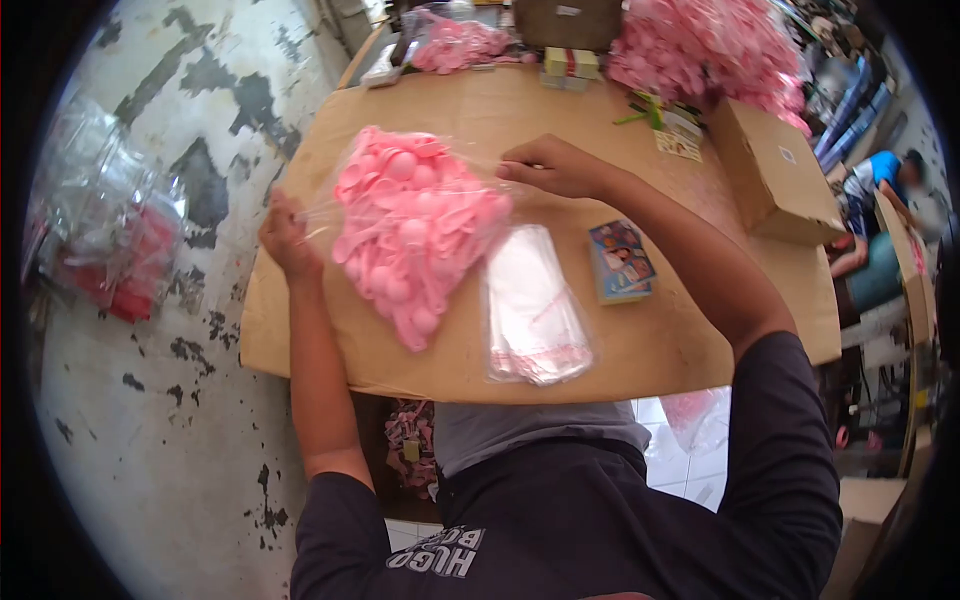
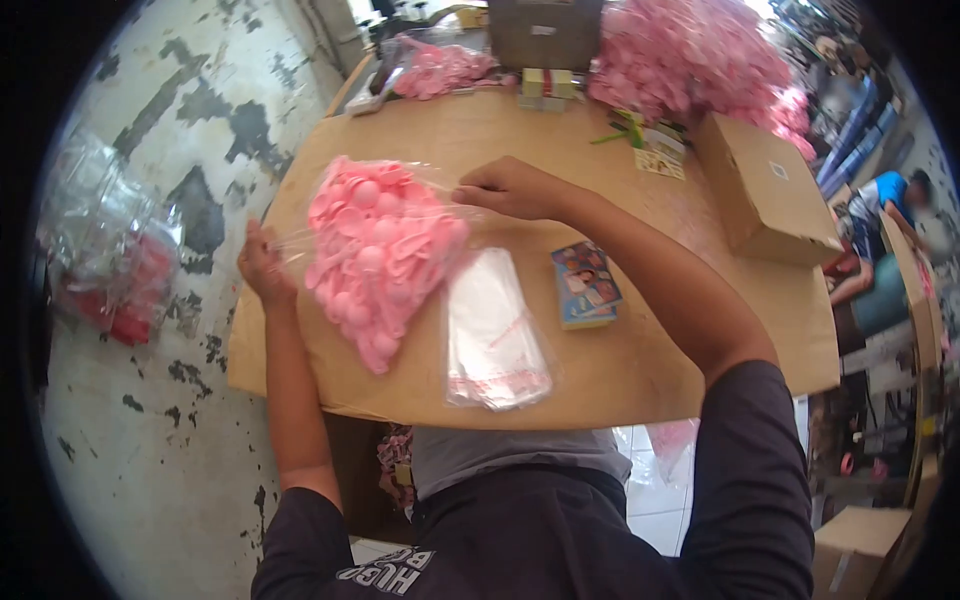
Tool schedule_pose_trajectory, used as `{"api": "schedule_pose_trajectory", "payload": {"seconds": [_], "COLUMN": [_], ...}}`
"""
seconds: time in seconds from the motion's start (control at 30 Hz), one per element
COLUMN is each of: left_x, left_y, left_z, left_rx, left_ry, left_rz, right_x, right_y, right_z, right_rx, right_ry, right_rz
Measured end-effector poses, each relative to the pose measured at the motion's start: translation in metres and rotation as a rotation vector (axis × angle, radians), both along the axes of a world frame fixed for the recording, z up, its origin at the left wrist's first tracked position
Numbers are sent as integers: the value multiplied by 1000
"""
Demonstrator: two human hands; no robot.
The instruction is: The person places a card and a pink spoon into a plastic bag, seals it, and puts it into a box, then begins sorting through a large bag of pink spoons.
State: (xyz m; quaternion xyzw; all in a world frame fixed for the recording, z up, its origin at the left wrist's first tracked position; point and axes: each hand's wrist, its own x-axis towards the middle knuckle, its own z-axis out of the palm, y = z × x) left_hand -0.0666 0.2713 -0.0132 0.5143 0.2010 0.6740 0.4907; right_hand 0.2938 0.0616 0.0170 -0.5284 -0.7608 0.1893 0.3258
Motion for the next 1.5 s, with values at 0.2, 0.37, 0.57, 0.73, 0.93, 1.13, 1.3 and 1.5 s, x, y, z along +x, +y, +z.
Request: {"api": "schedule_pose_trajectory", "payload": {"seconds": [0.2,0.37,0.57,0.73,0.93,1.13,1.3,1.5], "left_x": [-8,6,6,1,4,2,2,4], "left_y": [11,-4,44,64,11,49,39,40], "left_z": [3,8,-39,-62,-25,-53,-49,-48], "left_rx": [-45,-205,-380,136,454,-45,2,364], "left_ry": [-35,10,153,491,1058,399,465,686], "left_rz": [-171,-170,-278,-209,139,-262,-202,-75], "right_x": [1,47,45,2,56,26,-41,54], "right_y": [-19,-58,-129,-189,-200,-201,-213,-203], "right_z": [14,45,45,-28,-64,-13,-40,-59], "right_rx": [-170,220,211,188,61,235,37,388], "right_ry": [95,491,902,682,473,937,1219,808], "right_rz": [-12,-152,-488,-635,-760,-617,-720,-856]}}
